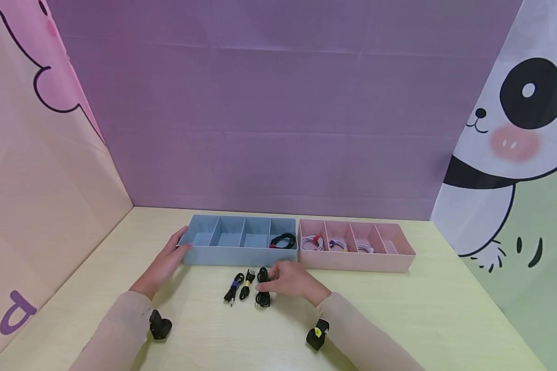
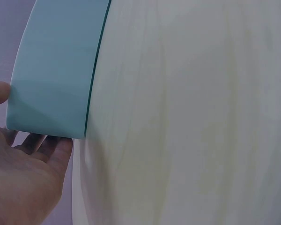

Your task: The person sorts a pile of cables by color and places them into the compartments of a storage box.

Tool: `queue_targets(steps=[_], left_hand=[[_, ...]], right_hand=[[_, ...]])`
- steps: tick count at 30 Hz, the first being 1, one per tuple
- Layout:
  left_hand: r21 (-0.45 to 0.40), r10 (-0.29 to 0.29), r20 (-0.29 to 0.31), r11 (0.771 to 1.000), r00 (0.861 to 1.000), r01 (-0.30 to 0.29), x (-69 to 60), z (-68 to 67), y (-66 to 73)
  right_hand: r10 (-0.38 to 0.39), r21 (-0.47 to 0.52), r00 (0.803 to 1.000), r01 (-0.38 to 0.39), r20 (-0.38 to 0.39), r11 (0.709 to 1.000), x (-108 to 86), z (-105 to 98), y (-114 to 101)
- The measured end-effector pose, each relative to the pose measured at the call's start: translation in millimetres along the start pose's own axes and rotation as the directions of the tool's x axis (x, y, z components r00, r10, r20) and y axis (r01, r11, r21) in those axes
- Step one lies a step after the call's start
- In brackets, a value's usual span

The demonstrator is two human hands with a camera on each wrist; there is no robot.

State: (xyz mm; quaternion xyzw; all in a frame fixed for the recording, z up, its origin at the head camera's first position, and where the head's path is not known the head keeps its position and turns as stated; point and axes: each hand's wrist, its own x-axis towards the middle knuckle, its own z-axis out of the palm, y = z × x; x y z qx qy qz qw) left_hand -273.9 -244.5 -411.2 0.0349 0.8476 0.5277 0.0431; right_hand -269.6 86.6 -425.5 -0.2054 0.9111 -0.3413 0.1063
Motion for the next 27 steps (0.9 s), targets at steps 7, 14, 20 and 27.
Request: queue_targets(steps=[7,14,20,27], left_hand=[[-0.005,-0.002,-0.006,1.0,1.0,0.002,-1.0,0.5,0.2],[-0.016,-0.001,-0.004,1.0,1.0,0.001,-0.5,1.1,-2.2],[-0.009,-0.011,-0.002,1.0,1.0,0.011,1.5,0.3,-3.5],[-0.009,-0.007,-0.007,1.0,1.0,0.007,-1.7,1.4,-0.5]], right_hand=[[-0.014,0.027,1.0,0.014,-0.001,1.0,-2.3,-3.3,-1.2],[-0.017,0.023,1.0,0.017,-0.007,1.0,-3.8,-3.7,-1.0],[-0.006,0.054,1.0,0.006,0.01,0.998,-4.2,-4.6,-0.6],[0.001,0.102,1.0,-0.003,0.015,0.995,-5.8,-4.8,-1.3]])
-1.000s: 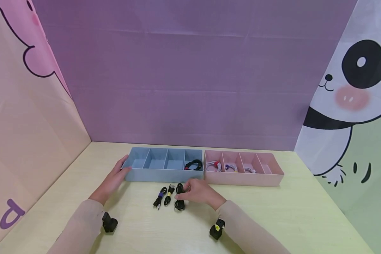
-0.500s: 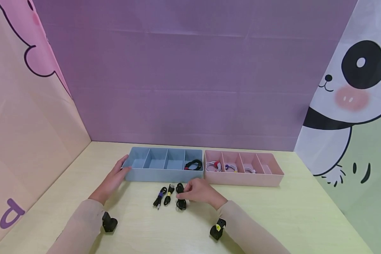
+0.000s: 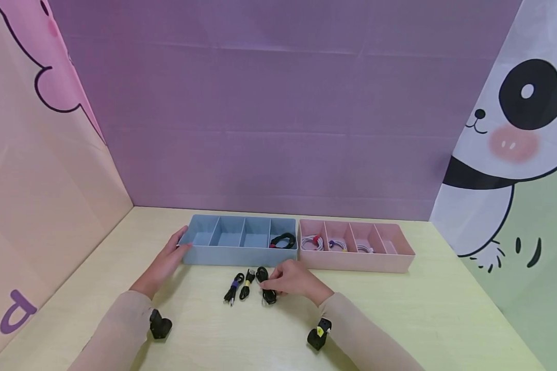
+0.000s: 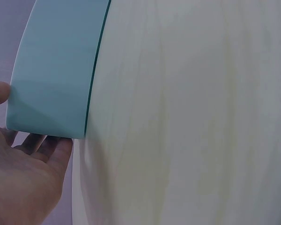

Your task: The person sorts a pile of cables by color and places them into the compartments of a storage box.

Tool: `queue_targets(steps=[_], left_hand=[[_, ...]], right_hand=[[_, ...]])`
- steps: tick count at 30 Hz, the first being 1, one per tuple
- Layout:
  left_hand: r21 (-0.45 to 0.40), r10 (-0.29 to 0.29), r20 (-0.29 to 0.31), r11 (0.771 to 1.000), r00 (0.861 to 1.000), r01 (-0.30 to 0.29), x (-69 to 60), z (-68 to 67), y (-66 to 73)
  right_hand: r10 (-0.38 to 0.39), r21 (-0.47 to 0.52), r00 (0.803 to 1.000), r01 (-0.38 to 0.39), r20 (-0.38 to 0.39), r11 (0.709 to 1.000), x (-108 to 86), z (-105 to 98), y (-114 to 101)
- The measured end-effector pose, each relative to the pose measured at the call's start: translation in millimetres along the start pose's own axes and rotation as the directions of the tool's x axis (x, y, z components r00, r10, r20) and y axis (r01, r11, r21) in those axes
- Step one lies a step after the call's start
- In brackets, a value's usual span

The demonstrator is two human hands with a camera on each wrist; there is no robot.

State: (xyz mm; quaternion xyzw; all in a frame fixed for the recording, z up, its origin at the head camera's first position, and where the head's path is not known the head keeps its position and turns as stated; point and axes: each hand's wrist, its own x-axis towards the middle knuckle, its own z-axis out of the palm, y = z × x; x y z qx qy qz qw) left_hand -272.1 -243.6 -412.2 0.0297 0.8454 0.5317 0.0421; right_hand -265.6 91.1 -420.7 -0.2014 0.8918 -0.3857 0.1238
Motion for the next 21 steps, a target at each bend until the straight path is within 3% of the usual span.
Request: queue_targets(steps=[9,21], left_hand=[[0.006,-0.007,0.002,1.0,1.0,0.007,2.6,-1.0,-2.0],[0.005,-0.008,-0.008,1.0,1.0,0.008,1.2,-0.1,1.0]], right_hand=[[0.025,0.018,0.999,-0.025,0.024,1.0,0.0,-0.5,0.8],[0.018,-0.075,0.999,-0.016,0.035,0.997,2.8,0.4,0.0]])
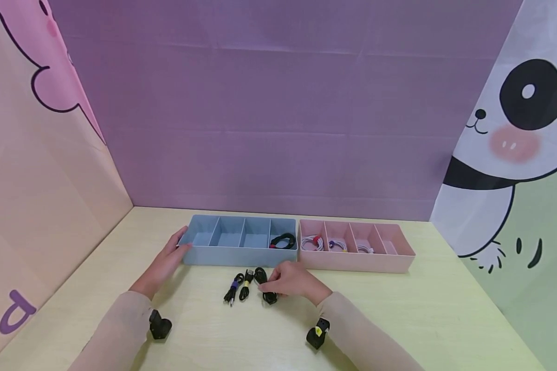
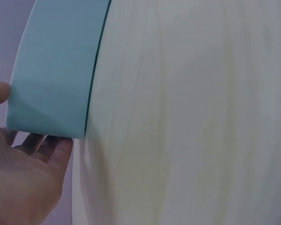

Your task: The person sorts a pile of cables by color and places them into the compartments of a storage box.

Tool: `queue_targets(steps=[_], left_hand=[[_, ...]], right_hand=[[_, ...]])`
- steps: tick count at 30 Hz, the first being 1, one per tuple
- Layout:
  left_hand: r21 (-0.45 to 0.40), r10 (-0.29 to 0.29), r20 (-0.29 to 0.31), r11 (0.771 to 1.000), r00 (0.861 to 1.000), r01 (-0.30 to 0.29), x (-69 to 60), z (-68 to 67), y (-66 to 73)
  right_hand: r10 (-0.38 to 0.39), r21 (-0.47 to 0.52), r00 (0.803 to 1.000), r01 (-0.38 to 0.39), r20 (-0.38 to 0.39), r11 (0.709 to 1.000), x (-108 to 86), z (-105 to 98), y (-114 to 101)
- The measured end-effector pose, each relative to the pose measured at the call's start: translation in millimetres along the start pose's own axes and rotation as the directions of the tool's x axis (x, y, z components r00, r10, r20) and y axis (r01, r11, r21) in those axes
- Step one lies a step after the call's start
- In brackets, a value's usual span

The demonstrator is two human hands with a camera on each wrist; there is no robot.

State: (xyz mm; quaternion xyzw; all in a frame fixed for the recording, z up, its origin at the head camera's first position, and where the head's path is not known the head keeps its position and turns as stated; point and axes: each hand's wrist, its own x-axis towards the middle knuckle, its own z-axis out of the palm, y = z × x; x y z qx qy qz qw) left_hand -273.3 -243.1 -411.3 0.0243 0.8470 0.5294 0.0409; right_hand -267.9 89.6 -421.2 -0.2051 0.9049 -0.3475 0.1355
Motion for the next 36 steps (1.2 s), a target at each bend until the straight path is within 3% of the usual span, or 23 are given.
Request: queue_targets(steps=[13,24,36], left_hand=[[0.003,0.005,0.007,1.0,1.0,-0.005,3.5,-1.5,-6.6],[-0.002,0.02,0.001,1.0,1.0,-0.02,-1.0,-0.9,-0.7],[-0.004,0.005,0.006,1.0,1.0,-0.005,-0.5,-0.7,-0.5]], right_hand=[[-0.009,0.106,1.0,0.009,0.005,0.994,-3.6,-3.2,0.8],[-0.046,0.19,0.999,0.046,-0.004,0.981,-5.0,-2.3,0.5],[-0.085,0.188,0.996,0.091,-0.041,0.978,-6.6,-7.6,0.0]])
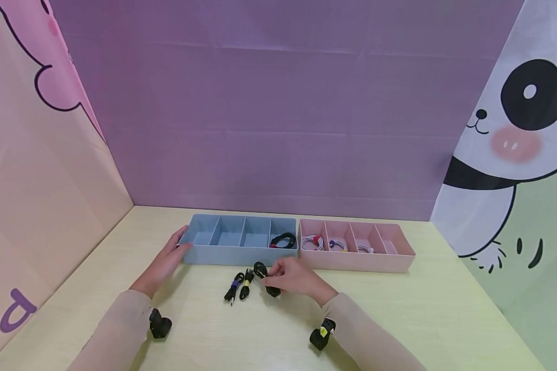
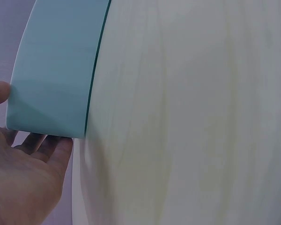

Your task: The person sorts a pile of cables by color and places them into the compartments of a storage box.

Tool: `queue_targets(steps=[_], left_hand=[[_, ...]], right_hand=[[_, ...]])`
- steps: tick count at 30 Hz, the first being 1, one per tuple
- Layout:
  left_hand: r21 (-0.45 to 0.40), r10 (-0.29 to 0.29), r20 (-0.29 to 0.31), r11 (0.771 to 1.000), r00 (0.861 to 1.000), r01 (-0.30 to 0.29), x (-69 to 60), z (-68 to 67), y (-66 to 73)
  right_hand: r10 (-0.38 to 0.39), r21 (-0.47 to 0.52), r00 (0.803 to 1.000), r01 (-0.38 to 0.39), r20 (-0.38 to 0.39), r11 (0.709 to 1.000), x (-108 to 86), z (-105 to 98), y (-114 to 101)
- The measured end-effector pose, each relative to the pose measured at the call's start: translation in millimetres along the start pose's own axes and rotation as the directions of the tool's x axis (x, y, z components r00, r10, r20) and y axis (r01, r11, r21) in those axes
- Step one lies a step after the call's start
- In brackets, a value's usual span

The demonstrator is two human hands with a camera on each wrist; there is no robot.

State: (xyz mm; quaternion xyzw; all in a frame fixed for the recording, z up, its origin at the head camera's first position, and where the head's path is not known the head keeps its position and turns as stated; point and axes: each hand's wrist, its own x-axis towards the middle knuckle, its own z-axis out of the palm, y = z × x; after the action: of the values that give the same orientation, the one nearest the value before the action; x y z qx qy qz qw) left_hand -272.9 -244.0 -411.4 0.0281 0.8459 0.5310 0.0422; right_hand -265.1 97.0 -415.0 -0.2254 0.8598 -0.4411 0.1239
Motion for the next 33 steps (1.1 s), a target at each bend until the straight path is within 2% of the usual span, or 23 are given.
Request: queue_targets(steps=[16,27,33], left_hand=[[-0.001,0.0,0.0,1.0,1.0,0.0,0.2,0.3,0.3],[-0.015,0.039,0.004,0.999,0.999,-0.039,1.3,0.4,1.4],[-0.009,0.028,0.01,1.0,1.0,-0.028,0.5,0.0,1.7]], right_hand=[[-0.085,0.013,0.995,0.086,-0.047,0.996,2.8,-5,-6],[-0.072,0.008,0.996,0.072,-0.053,0.997,1.0,-10,-15],[-0.08,-0.006,0.995,0.08,-0.056,0.997,2.8,-12,-18]])
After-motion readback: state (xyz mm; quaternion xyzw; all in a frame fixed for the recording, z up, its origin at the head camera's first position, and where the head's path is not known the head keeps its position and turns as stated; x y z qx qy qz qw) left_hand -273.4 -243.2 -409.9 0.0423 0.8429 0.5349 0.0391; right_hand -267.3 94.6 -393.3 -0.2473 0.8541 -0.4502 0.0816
